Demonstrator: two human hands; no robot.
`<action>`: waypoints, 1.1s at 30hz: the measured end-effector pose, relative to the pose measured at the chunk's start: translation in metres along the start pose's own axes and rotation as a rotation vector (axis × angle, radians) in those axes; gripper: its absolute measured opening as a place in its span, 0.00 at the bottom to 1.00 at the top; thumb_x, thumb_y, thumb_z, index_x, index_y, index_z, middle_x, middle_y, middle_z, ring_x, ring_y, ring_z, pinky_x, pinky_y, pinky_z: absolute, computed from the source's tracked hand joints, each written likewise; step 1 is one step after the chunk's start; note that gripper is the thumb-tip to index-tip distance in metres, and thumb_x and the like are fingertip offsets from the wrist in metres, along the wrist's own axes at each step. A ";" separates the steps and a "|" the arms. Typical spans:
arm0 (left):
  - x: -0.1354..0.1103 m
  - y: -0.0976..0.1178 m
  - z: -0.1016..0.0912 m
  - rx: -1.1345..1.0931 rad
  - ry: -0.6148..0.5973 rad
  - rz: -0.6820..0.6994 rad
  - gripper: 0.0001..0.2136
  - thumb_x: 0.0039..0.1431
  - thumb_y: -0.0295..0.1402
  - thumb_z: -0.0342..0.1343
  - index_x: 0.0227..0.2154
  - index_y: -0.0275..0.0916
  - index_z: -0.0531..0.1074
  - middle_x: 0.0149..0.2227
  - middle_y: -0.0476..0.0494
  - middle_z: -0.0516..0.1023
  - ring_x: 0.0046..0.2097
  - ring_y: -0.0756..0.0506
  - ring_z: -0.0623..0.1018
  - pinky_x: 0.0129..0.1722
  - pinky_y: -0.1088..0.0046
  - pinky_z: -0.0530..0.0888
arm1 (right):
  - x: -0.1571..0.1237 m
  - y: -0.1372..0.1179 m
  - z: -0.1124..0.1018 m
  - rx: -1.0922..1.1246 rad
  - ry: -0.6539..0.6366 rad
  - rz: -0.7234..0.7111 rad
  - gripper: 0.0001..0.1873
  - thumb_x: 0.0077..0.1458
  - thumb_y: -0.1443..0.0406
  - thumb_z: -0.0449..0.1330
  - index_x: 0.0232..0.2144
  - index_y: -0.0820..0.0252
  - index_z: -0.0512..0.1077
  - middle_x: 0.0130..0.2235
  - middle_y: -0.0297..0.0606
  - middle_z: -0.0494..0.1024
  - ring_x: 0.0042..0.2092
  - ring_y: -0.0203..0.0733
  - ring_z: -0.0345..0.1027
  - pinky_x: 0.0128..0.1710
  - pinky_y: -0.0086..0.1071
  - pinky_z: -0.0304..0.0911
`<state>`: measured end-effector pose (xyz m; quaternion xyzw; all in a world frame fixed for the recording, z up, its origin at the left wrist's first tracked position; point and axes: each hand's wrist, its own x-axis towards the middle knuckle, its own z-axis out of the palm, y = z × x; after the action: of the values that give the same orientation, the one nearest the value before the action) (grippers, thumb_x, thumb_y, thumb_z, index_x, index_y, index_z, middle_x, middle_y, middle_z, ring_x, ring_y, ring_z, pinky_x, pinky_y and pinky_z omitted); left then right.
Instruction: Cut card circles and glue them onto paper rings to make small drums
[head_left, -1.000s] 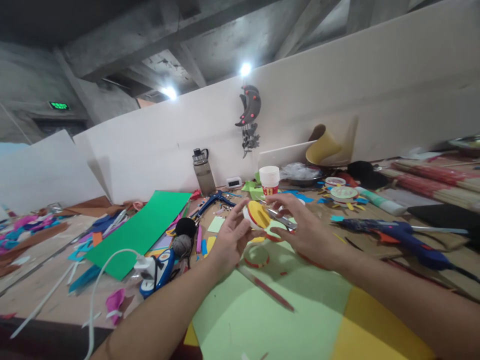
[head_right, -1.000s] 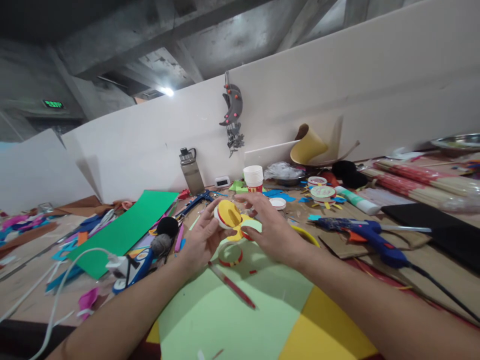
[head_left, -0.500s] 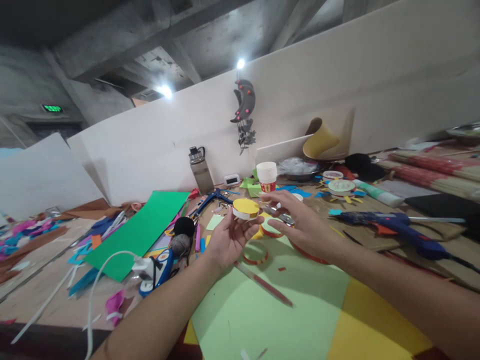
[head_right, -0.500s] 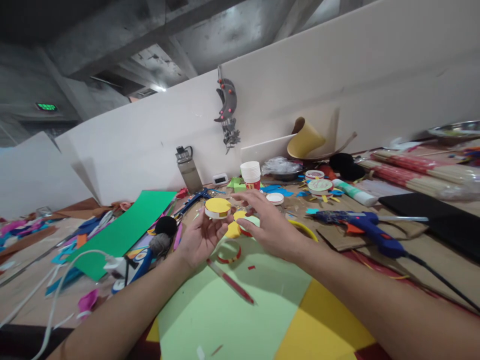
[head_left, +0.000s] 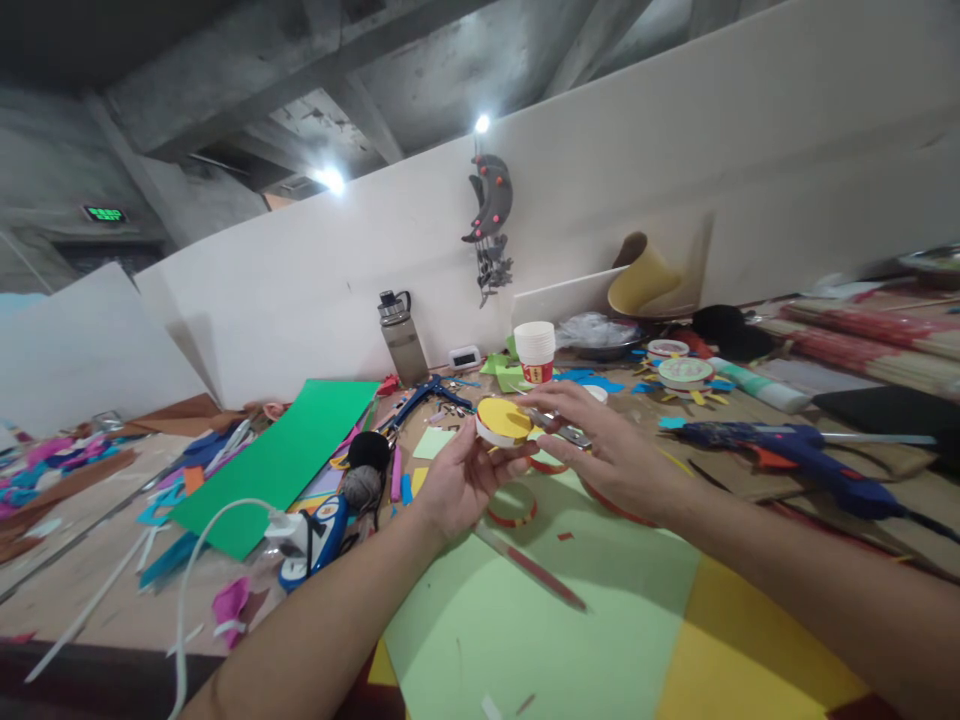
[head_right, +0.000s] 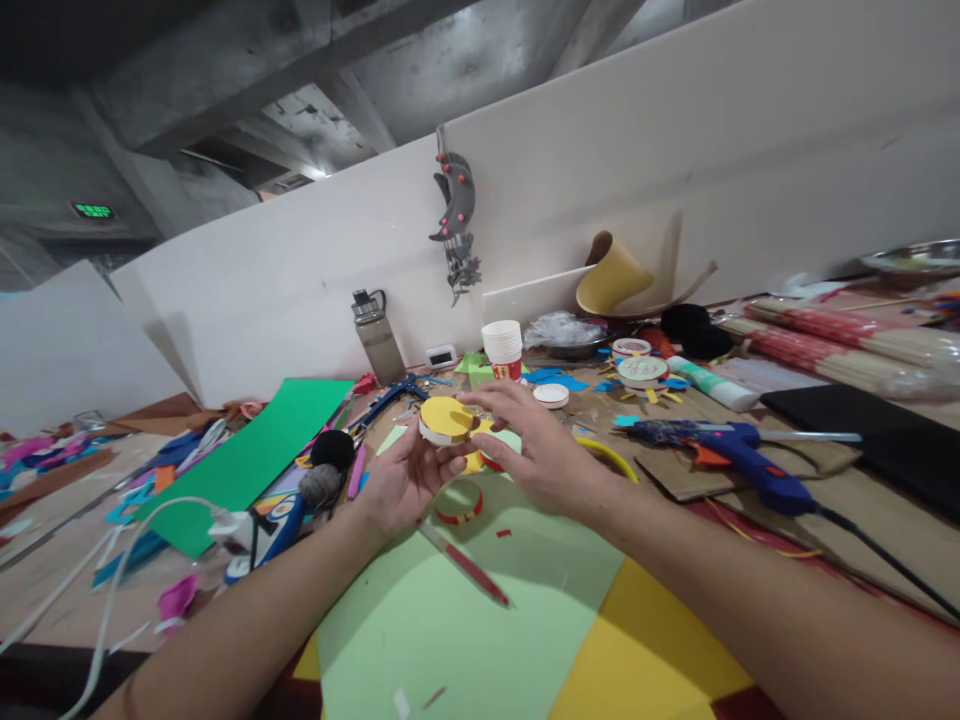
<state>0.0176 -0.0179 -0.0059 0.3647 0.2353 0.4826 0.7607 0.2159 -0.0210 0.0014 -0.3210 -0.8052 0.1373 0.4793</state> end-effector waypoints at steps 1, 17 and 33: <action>0.000 0.000 0.000 0.006 -0.001 0.002 0.17 0.65 0.40 0.50 0.48 0.34 0.73 0.47 0.36 0.80 0.40 0.45 0.81 0.39 0.71 0.78 | 0.000 0.000 0.000 -0.002 -0.004 0.000 0.18 0.63 0.60 0.54 0.54 0.51 0.69 0.55 0.44 0.71 0.59 0.50 0.63 0.58 0.52 0.61; -0.002 -0.004 -0.002 0.116 -0.060 0.081 0.18 0.56 0.41 0.61 0.47 0.35 0.73 0.43 0.39 0.80 0.39 0.45 0.80 0.40 0.68 0.77 | 0.001 0.003 0.002 -0.064 -0.052 -0.133 0.19 0.62 0.60 0.55 0.55 0.48 0.71 0.56 0.44 0.71 0.59 0.51 0.62 0.57 0.53 0.61; 0.000 -0.004 -0.006 0.130 -0.055 0.032 0.17 0.57 0.43 0.59 0.44 0.35 0.74 0.41 0.38 0.80 0.36 0.46 0.78 0.35 0.71 0.75 | 0.002 0.000 0.002 -0.054 -0.034 -0.073 0.28 0.55 0.59 0.64 0.58 0.49 0.65 0.57 0.43 0.72 0.58 0.52 0.63 0.56 0.51 0.62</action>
<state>0.0162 -0.0169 -0.0130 0.4300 0.2392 0.4685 0.7338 0.2133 -0.0199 0.0017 -0.3018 -0.8279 0.1031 0.4614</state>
